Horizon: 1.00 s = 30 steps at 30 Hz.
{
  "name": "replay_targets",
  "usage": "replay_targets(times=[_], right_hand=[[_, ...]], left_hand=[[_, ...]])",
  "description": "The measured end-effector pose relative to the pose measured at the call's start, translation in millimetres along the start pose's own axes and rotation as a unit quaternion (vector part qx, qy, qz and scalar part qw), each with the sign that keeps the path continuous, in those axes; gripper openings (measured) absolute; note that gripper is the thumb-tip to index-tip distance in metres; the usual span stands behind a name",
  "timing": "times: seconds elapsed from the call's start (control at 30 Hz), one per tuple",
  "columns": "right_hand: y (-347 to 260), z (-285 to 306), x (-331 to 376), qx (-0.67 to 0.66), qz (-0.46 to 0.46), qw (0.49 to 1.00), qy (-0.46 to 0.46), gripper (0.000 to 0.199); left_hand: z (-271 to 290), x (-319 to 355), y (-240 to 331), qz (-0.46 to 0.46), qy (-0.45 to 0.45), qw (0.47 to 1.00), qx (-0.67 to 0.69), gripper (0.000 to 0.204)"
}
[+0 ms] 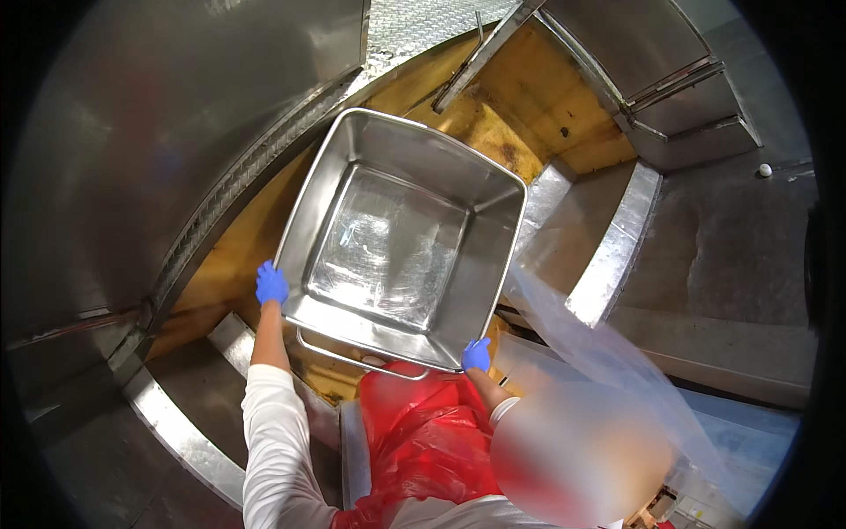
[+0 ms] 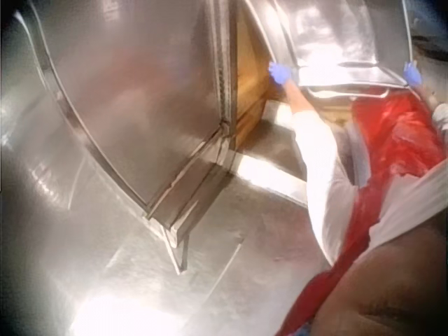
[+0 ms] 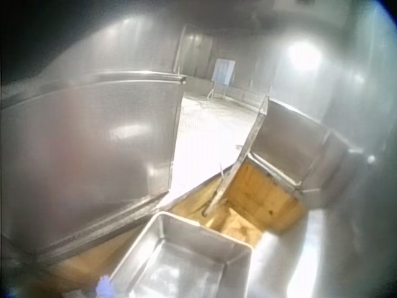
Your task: The person opens a door, moves a metal bin into a large stainless steel tank, and uses a long-handled squeegee to push soapy water across the tank floor. The person repeatedly sweeps the liquid toward a drain area.
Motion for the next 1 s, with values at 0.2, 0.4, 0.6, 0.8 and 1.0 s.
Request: replay_targets(times=[0.2,0.4,0.6,0.8,1.0], right_hand=[[-36,-2,-16,-0.049,-0.073,0.996,-0.003,0.036],[-127,35,-65,-0.117,-0.063,0.990,-0.041,0.041],[-136,66,-167,-0.158,-0.128,0.979,-0.015,0.052],[-158,132,-275,-0.167,-0.134,0.977,-0.012,0.057],[-160,196,-400,-0.171,-0.100,0.980,0.030,0.056]], left_hand=[[11,10,117,0.121,0.160,0.977,0.065,0.075],[-88,-1,149,0.023,-0.027,0.959,0.283,0.080],[20,-18,375,-0.170,0.088,0.950,0.247,0.078],[215,-64,645,-0.385,0.176,0.844,0.331,0.074],[196,-102,732,-0.354,0.041,0.827,0.435,0.051]])
Point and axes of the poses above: each hand's wrist, its own x-axis away from the middle knuckle, its own z-axis out of the back of the hand, y = z × x, the point moved 6 cm from there along -x, towards the middle knuckle
